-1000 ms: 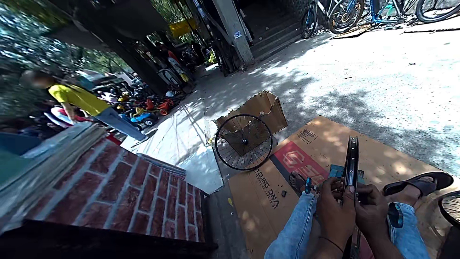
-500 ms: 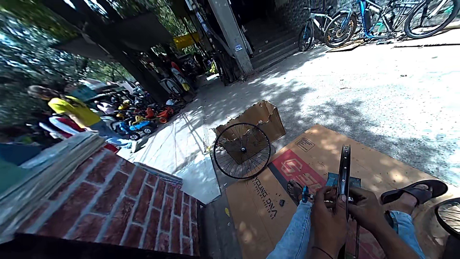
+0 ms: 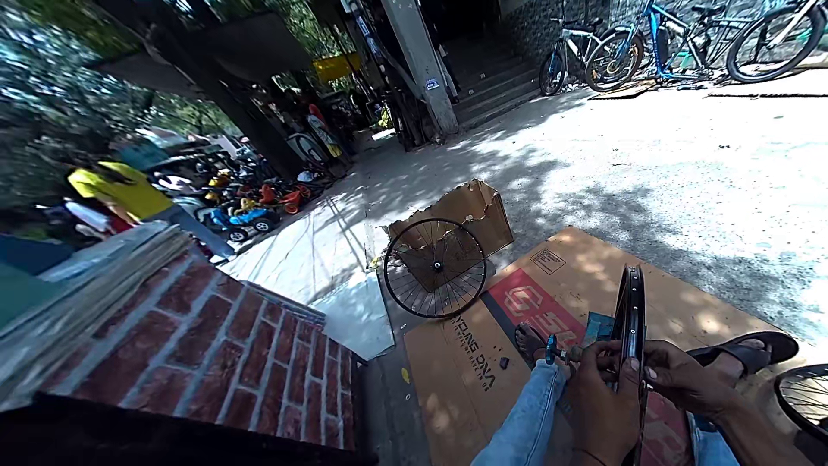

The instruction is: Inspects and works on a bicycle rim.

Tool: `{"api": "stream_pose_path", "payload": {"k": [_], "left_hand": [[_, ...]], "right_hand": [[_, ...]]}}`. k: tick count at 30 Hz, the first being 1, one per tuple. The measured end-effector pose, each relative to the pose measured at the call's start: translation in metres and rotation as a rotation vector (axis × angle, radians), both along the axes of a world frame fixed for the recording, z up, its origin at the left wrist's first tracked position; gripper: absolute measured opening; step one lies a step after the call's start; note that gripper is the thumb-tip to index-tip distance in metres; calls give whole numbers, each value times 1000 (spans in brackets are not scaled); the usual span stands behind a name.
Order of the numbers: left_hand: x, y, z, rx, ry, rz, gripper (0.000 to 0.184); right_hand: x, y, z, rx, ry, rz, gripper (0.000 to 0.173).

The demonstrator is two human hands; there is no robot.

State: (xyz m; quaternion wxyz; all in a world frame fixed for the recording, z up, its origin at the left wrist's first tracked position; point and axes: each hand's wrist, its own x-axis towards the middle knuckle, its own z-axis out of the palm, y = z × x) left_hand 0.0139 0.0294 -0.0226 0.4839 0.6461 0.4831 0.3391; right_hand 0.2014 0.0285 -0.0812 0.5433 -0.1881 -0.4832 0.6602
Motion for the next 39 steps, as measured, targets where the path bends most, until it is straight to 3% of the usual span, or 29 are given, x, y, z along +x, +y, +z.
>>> {"api": "stream_pose_path", "payload": {"k": [2,4,6,8,10,15,17,19,23,26,28,30,31,33,39], "left_hand": [[-4,4,3,0,-5,9,52],[-7,11,5,12,-7,21,51],[-8,12,5,16,-7,20,48],[-4,7,3,14,-10,11,48],[-3,7,4,22,-11,8,48],[-4,3,-3,33,-45,-11,48],[-2,-2,-4,39,-51,-21,48],[-1,-3,-2,49,-46,-27,45],[-6,3,-1,52,-39,-26,40],[-7,7,1,34,-46,-14,37],[-5,7,0,35,-39,-9,38],[0,3,-3,47,-23,-6,41],[1,1,-4,46,-14,-2,43],[0,1,-4,40,-10,16,47],[5,-4,-4,114,148,64,59]], "right_hand": [[-8,3,5,34,-86,-107,42],[-37,1,4,51,-163,-523,23],[-78,1,-2,75,-189,-1032,20],[-99,-2,-7,116,-160,-1288,19],[-94,-7,-14,179,-122,-1184,16],[-26,-13,-13,186,-163,-511,16],[-10,-11,-5,132,-145,-353,14],[-5,-7,-2,90,-107,-287,27],[-23,-2,-6,38,-6,-401,49],[-49,-5,-3,-21,-15,-698,53],[-71,-9,-3,8,-125,-978,40],[-83,-10,-11,150,-374,-1228,22],[-84,-9,-14,197,-529,-1315,23],[-81,-6,-13,238,-720,-1310,29],[-41,-8,-10,293,-856,-858,36]]}}
